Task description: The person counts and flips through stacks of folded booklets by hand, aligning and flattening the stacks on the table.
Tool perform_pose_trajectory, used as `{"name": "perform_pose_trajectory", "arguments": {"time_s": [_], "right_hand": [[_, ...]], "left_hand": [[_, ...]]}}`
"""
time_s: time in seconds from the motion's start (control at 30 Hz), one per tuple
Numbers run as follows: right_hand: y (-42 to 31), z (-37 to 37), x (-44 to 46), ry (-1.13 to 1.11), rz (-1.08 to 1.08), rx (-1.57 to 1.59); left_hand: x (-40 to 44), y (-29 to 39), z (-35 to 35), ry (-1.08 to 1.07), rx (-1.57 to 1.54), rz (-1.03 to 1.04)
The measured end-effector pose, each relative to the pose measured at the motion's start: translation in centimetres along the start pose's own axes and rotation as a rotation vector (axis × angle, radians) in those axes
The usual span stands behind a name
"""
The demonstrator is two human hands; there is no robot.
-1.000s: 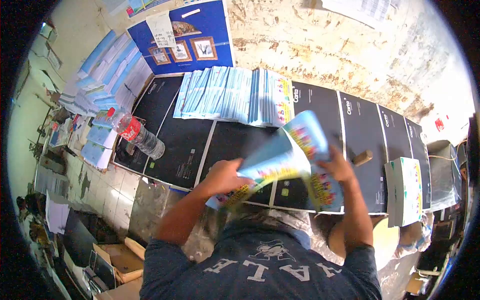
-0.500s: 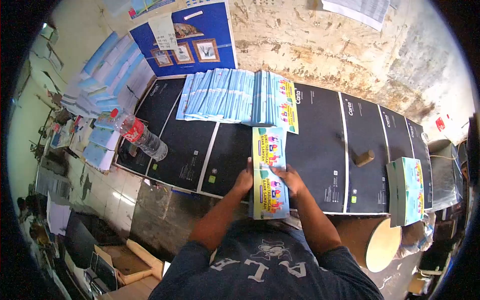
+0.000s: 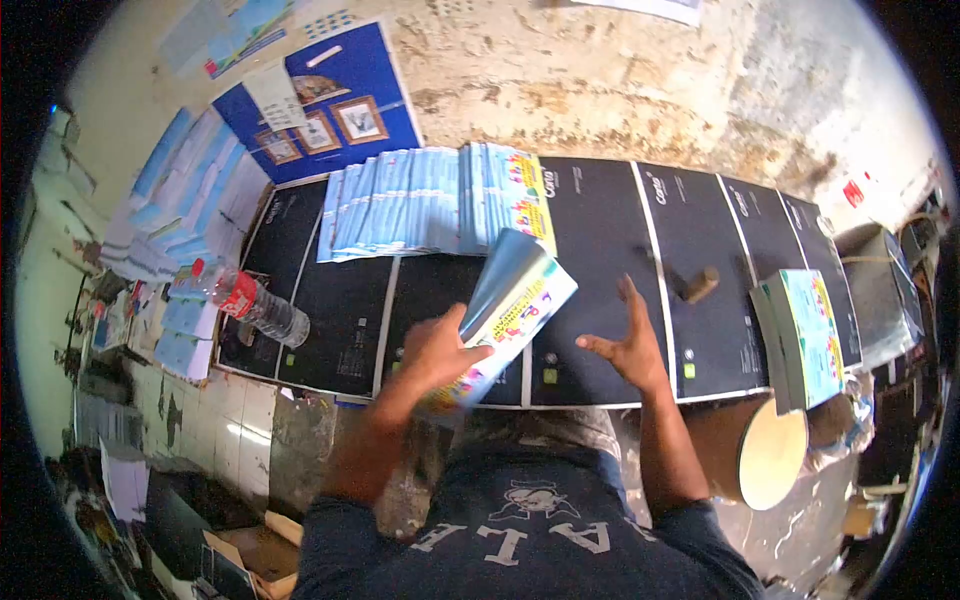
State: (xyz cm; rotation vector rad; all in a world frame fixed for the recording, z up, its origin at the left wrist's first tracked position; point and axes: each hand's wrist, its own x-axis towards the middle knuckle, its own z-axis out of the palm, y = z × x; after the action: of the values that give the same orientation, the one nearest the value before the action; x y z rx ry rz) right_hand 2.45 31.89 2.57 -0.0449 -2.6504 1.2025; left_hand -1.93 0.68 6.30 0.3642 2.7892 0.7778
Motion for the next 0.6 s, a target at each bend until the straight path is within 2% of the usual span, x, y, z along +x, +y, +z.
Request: {"name": "perform_pose_trajectory", "arguments": {"time_s": [0.03, 0.07, 0.1, 0.13, 0.23, 0.3, 0.33, 0.43, 0.5, 0.53, 0.6], "right_hand": [[0.9, -0.4, 0.3, -0.08, -0.12, 0.231], [1.2, -0.2, 0.4, -0.178, -0.128, 0.214], [2.1, 0.2, -0.1, -0.178, -0.112, 0.212], [3.1, 1.1, -0.1, -0.233, -0.137, 0.225], [5.1, 3.7, 0.3, -0.326, -0.18, 0.303], [5.8, 4.8, 0.1, -0.408, -0.072, 0.381], [5.7, 5.6, 0.0, -0.261, -0.048, 0.49], [5.3, 5.0, 0.9, -0.342, -0.084, 0.321], [5.4, 5.3, 0.9, -0.291, -0.116, 0.412], [5.0, 4.5, 1.0, -0.284, -0.099, 0.411], [6.8, 4.9, 1.3, -0.258, -0.144, 0.412]], "left_hand": [[-0.1, 1.2, -1.0, 0.074, 0.139, 0.189], [0.6, 1.5, -0.8, 0.093, 0.221, 0.314], [0.9, 1.6, -0.2, 0.114, 0.301, 0.434], [1.6, 1.4, 1.0, 0.056, 0.409, 0.435], [2.5, 0.5, 3.3, 0.035, 0.481, 0.406], [2.7, 0.2, 3.7, -0.022, 0.496, 0.362], [2.6, 0.2, 3.7, -0.025, 0.484, 0.373], [3.1, -0.9, 2.9, -0.037, 0.499, 0.365], [2.5, -3.1, 1.1, -0.049, 0.325, 0.342], [1.6, -3.1, -1.5, -0.116, 0.378, 0.174], [0.2, -9.4, -3.2, -0.142, 0.053, 0.033]]}}
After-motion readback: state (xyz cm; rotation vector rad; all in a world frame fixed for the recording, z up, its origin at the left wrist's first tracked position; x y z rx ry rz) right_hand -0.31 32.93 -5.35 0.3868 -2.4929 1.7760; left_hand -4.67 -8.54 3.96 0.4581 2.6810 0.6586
